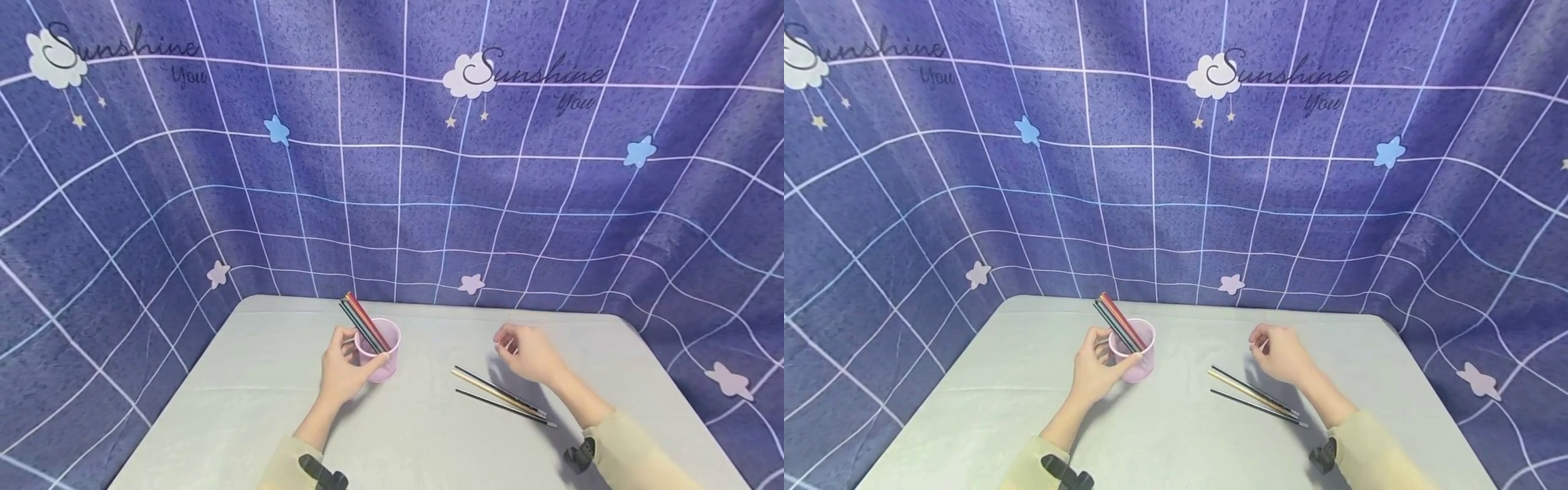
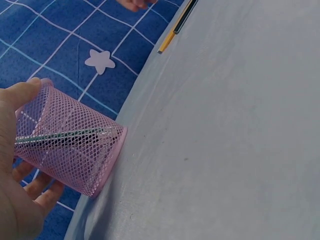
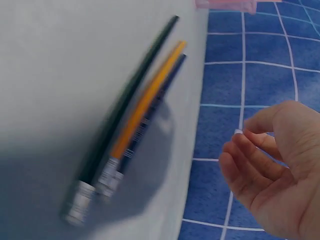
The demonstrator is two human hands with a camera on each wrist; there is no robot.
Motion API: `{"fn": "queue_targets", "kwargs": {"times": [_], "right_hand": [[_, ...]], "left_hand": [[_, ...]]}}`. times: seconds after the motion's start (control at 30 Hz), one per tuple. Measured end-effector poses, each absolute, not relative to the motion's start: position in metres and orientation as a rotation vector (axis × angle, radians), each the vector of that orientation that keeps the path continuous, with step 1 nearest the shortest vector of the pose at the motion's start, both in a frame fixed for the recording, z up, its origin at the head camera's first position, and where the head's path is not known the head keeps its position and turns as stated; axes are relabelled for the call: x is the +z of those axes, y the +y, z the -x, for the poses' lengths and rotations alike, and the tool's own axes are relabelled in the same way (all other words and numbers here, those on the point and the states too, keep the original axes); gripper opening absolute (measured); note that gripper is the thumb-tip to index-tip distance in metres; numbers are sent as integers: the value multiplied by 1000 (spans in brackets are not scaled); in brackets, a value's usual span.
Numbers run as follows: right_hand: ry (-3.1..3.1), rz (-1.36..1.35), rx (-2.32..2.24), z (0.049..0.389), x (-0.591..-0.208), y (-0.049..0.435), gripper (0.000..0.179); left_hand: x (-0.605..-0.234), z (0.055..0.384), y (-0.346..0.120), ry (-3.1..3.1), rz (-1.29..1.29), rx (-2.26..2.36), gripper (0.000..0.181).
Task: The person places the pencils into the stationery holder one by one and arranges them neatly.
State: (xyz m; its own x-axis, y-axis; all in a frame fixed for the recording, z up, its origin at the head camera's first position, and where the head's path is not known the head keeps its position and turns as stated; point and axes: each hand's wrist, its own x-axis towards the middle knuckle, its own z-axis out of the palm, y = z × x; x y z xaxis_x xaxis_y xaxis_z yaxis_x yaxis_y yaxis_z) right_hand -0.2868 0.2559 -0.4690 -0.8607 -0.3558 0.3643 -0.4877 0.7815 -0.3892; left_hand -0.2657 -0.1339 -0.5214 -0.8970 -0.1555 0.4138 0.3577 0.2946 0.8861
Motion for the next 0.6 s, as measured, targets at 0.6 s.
{"fn": "queue_targets", "kwargs": {"times": [0.6], "right_hand": [[-2837,-900,661,269,-501,241,11]], "left_hand": [[-523,267,-134,-2146,168,-1655,69]]}}
